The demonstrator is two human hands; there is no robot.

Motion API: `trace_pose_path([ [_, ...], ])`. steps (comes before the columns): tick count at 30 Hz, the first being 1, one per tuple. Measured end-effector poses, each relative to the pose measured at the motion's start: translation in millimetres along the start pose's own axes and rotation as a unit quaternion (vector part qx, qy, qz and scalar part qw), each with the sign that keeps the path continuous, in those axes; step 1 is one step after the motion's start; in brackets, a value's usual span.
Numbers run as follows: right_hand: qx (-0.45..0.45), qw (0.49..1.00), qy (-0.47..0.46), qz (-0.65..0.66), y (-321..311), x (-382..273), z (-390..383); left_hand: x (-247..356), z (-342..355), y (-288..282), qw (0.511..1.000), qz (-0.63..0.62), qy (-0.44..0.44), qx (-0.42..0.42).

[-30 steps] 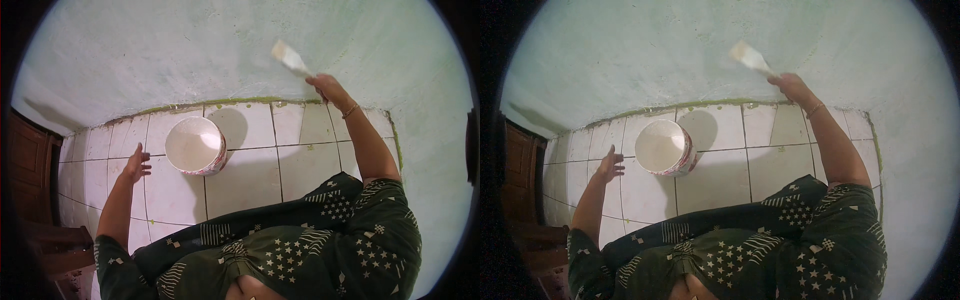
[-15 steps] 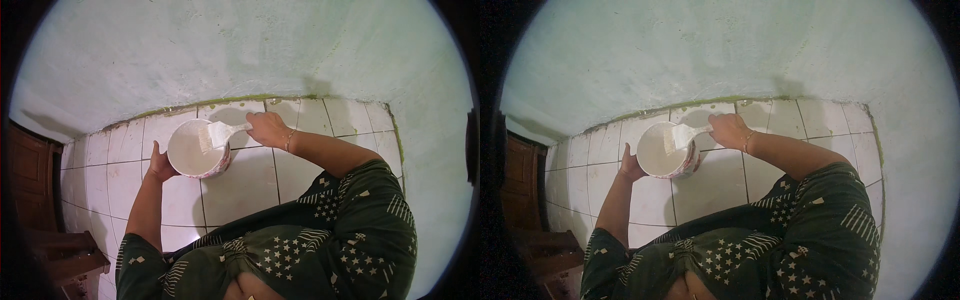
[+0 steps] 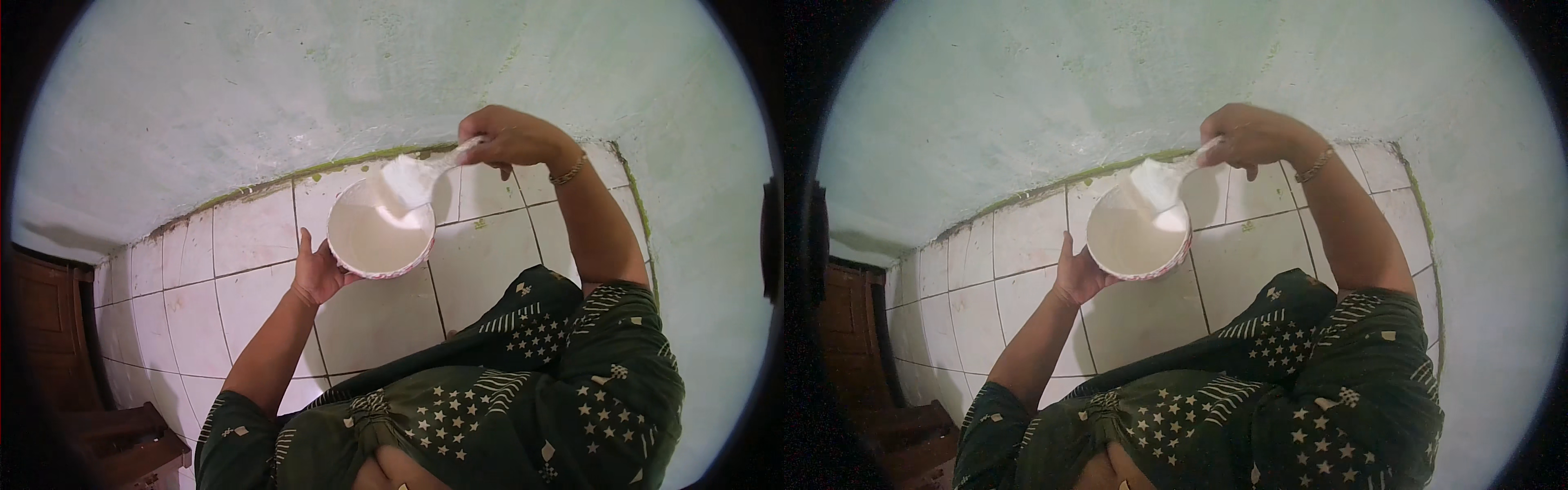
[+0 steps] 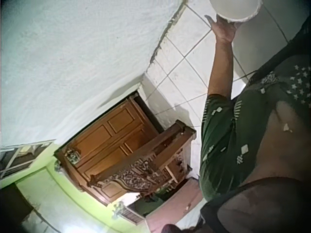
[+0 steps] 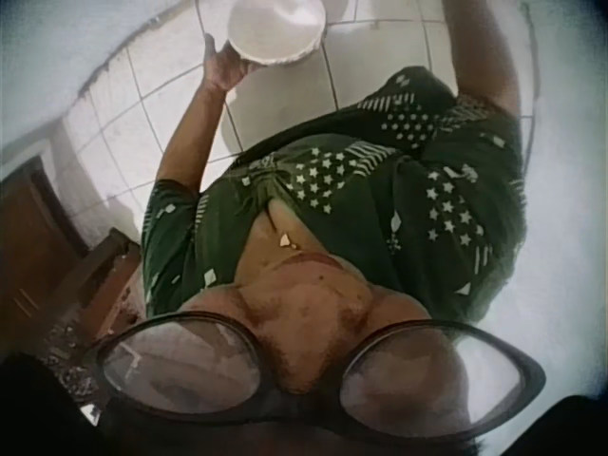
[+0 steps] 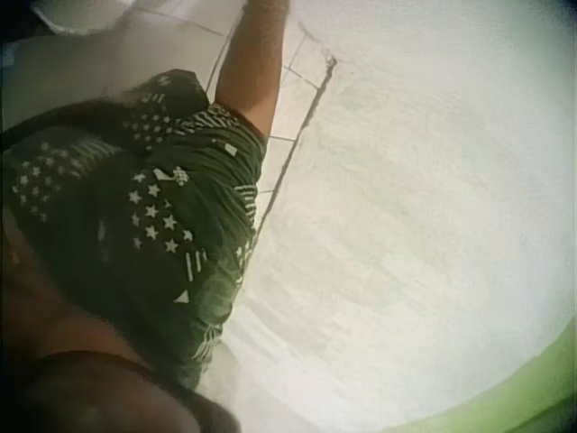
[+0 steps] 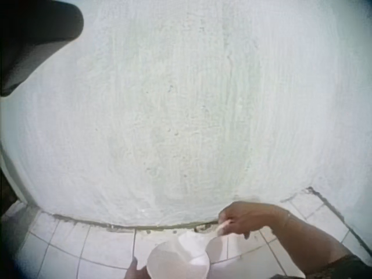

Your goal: The person paints a wall using a paintbrush, periodically dipping the brush into a paint bucket.

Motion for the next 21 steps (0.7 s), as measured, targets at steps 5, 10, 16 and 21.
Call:
trace_pose_path([
  [5, 0.047, 0.99, -0.013, 0.129, 2, 10, -8, -9, 5, 39, 0.999, 0.044, 0.013, 0.001],
  [10, 0.106, 0.968, -0.053, 0.221, 25, 6, 13, -9, 11, 52, 0.995, 0.101, 0.022, 0.009],
  [16, 0.131, 0.964, -0.123, 0.196, 41, -16, 19, -5, 10, 54, 0.993, 0.109, 0.019, 0.045],
  [21, 0.059, 0.979, -0.196, -0.002, 82, -12, 46, 2, 6, 47, 0.995, 0.092, 0.026, 0.01],
])
Point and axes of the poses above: each hand's wrist, its own z-axis towards the middle knuckle, its own y-axis out of the palm, x = y × z, the point moved 1 cm from there along z, towards the middle knuckle, and after that the axes turned 13 degrees about y, right-handed, at the moved point
